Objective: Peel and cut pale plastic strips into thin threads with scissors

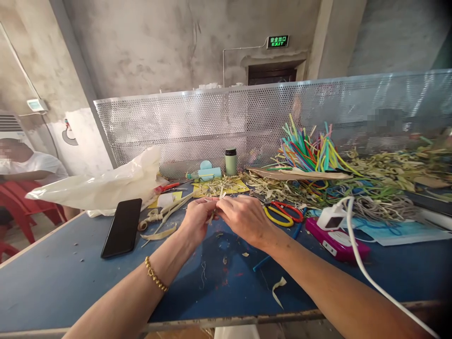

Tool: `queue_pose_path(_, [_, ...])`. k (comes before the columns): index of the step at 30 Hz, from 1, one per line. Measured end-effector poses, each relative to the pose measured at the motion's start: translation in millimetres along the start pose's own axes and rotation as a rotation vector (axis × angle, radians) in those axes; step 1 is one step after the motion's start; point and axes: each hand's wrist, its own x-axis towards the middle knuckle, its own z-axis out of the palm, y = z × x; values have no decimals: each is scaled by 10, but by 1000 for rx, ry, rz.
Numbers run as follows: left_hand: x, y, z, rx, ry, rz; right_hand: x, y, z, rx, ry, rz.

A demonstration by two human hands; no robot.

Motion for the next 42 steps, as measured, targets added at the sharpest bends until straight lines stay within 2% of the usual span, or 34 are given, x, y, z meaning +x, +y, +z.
queue_pose_path(3, [-2,-12,7,-21,-8,-25,-1,-8,-11,-28,2,-44])
queue_pose_path(5, [-5,-11,11,-28,-14,-22,3,-7,-13,4,13,-14])
queue_pose_path(9, [-26,21,19,-37,-41,-26,31,28,-14,200,72,227])
queue_pose_path(12, [-65,61,44,-34,-19,-46,56,83,-18,383,87,409])
queue_pose_path(17, [-142,104,105,6,-8,28,74,172,16,692,94,502])
queue_pose_path(20, [-152,106,118,19,-4,75,71,187,29,798,83,524])
queue_pose_path(23, [-130,96,102,30,31,107,56,171,9,706,80,450])
queue_pose_path(26, [-99,90,74,30,81,117,40,152,-35,515,84,274])
queue_pose_path(29, [-82,101,49,25,81,100,36,165,-83,381,50,136])
queue_pose_path(32, [-78,128,35,31,72,119,40,208,-120,285,0,77])
queue_pose_path(36, [-79,165,32,21,73,101,41,253,-135,259,7,78])
queue_pose_path(42, [-110,218,54,0,63,7,52,293,-123,321,18,270])
